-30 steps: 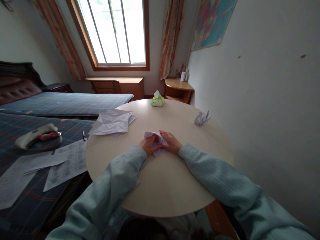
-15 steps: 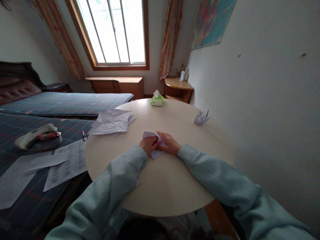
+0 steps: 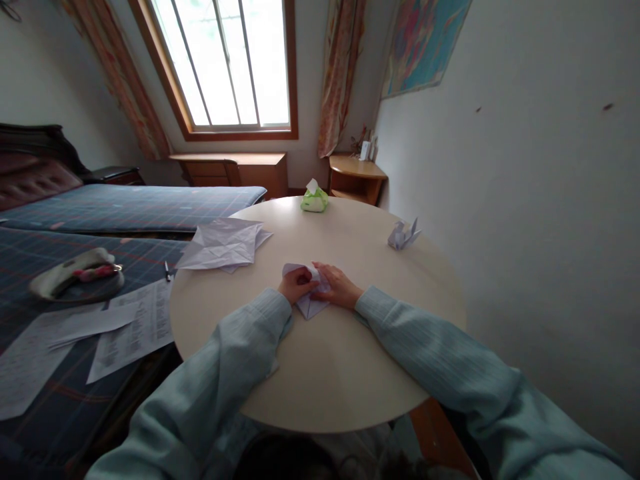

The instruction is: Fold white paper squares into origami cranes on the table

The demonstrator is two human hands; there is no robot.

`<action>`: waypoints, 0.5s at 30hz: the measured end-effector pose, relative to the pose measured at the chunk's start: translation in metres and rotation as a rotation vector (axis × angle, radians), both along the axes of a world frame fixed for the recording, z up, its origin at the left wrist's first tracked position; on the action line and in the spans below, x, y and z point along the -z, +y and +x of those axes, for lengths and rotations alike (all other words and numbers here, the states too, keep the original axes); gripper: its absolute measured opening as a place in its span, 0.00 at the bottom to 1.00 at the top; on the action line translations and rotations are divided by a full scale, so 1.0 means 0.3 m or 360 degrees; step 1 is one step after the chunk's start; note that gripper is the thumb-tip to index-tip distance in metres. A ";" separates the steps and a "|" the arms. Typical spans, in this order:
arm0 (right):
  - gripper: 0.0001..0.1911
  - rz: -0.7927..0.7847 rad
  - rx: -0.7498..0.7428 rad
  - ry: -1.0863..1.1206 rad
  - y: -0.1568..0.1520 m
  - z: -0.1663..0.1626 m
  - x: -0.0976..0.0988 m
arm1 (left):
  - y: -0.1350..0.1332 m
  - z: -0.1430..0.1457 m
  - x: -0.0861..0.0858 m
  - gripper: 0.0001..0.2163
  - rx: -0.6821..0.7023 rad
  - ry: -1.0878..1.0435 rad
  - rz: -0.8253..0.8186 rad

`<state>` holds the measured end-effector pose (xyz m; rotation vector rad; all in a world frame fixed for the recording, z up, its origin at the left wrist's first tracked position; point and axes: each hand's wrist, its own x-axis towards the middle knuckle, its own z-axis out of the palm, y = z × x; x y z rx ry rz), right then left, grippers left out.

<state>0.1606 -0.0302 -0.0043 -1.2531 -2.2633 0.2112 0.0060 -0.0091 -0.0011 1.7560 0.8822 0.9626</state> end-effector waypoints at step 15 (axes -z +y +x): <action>0.39 0.0025 -0.0013 -0.0017 0.000 -0.002 -0.001 | -0.010 0.003 -0.010 0.10 0.0104 0.0130 -0.0024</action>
